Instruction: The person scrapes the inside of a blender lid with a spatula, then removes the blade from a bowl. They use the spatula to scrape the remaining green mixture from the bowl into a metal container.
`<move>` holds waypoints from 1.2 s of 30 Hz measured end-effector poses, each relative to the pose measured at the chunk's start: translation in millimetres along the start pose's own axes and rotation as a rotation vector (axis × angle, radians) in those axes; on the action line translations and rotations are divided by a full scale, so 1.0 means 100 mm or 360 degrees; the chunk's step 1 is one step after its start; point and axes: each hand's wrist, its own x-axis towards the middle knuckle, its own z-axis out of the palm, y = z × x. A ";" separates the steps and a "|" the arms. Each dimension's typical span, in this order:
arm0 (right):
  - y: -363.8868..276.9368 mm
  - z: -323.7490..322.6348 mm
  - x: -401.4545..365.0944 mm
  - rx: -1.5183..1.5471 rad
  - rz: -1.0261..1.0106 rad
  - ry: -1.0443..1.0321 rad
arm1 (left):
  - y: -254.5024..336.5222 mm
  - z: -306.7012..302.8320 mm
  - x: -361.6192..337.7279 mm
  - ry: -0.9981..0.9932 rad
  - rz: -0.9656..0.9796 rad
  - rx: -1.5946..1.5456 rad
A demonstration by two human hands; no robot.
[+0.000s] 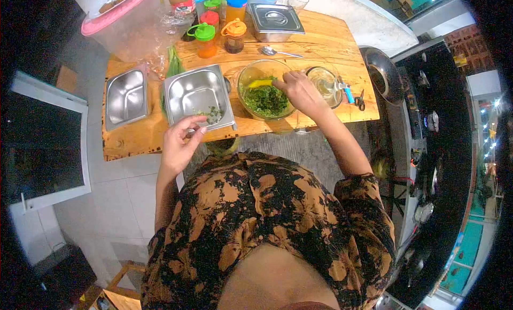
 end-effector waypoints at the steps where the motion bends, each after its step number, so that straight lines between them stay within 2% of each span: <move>1: -0.01 -0.11 -0.01 0.0008 -0.0001 0.0015 | 0.01 0.01 -0.02 0.0021 -0.0002 -0.0058; 3: -0.01 -0.35 -0.02 -0.0011 0.0077 0.0031 | 0.03 0.02 -0.06 0.0045 -0.0009 -0.0107; 5: 0.03 -0.41 0.00 -0.0047 0.0149 0.0057 | 0.04 0.04 -0.11 0.0039 -0.0144 -0.0136; 7: 0.05 -0.39 0.07 -0.0066 0.0208 0.0050 | -0.01 0.10 -0.13 0.0028 -0.0114 -0.0124; 9: 0.02 -0.12 0.07 -0.0036 0.0195 0.0004 | 0.00 0.12 -0.14 0.0023 -0.0076 -0.0109; 11: -0.05 0.04 0.07 -0.0017 -0.0015 -0.0042 | 0.08 0.14 -0.15 0.0044 -0.0087 -0.0047; 16: 0.03 -0.31 -0.03 0.0146 -0.0028 -0.0027 | 0.23 0.20 -0.20 0.0118 -0.0137 0.0011; 19: 0.17 -0.39 -0.02 0.0145 0.0045 0.0110 | 0.18 0.26 -0.23 0.0150 -0.0099 0.0096; 21: 0.23 -0.33 0.03 0.0293 -0.0032 0.0312 | 0.15 0.29 -0.25 0.0143 -0.0078 0.0125; 23: 0.21 -0.18 0.08 0.0364 -0.0035 0.0237 | 0.18 0.32 -0.26 0.0169 -0.0115 0.0159; 26: 0.17 0.18 0.02 0.0322 -0.0245 0.0067 | 0.25 0.37 -0.26 0.0174 -0.0035 0.0168; 29: 0.26 -0.03 -0.06 0.0316 -0.0192 -0.0086 | 0.26 0.41 -0.27 0.0201 -0.0008 0.0140; 33: 0.37 -0.27 -0.07 0.0243 -0.0149 0.0084 | 0.24 0.47 -0.30 0.0177 -0.0106 0.0171; 36: 0.36 -0.17 0.07 0.0457 -0.0193 0.0212 | 0.25 0.52 -0.30 0.0198 -0.0070 0.0213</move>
